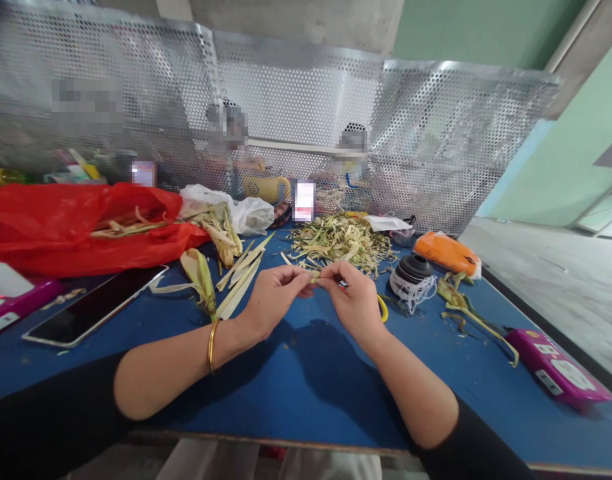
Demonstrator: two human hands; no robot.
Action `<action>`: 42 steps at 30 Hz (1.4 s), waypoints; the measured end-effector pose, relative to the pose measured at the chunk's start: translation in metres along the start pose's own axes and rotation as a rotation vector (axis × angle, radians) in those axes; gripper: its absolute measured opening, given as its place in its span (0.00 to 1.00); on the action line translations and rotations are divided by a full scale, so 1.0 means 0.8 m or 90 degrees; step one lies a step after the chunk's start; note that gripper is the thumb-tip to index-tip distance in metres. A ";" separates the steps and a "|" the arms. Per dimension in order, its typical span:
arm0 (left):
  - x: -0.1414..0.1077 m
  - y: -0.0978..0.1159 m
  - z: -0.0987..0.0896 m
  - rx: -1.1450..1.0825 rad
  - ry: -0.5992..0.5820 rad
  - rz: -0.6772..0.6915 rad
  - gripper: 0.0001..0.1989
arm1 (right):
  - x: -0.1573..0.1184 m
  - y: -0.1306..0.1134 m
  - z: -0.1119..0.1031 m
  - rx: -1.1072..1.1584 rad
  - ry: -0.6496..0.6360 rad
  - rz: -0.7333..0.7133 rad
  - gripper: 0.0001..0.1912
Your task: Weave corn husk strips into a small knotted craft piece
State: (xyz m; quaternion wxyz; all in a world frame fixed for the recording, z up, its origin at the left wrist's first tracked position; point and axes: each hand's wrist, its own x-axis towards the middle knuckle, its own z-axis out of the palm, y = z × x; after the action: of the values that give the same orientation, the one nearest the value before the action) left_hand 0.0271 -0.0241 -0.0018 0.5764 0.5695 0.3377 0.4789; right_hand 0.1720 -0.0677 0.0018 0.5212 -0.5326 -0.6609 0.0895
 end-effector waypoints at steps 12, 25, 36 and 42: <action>-0.001 -0.002 -0.008 0.189 -0.087 0.102 0.07 | 0.003 0.001 -0.004 0.083 -0.016 0.077 0.07; 0.003 -0.003 -0.007 -0.027 -0.052 -0.032 0.06 | 0.006 0.003 -0.001 0.214 -0.059 0.180 0.13; 0.000 0.007 -0.008 -0.036 -0.129 -0.024 0.09 | 0.006 0.000 0.001 0.531 -0.144 0.395 0.13; 0.000 0.004 -0.008 -0.078 -0.136 -0.039 0.10 | 0.007 0.003 0.001 0.612 -0.190 0.456 0.12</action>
State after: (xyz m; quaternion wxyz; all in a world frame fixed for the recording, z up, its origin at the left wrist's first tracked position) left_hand 0.0208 -0.0224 0.0010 0.6571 0.5704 0.2619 0.4175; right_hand 0.1733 -0.0620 0.0029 0.5422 -0.4089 -0.3926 0.6202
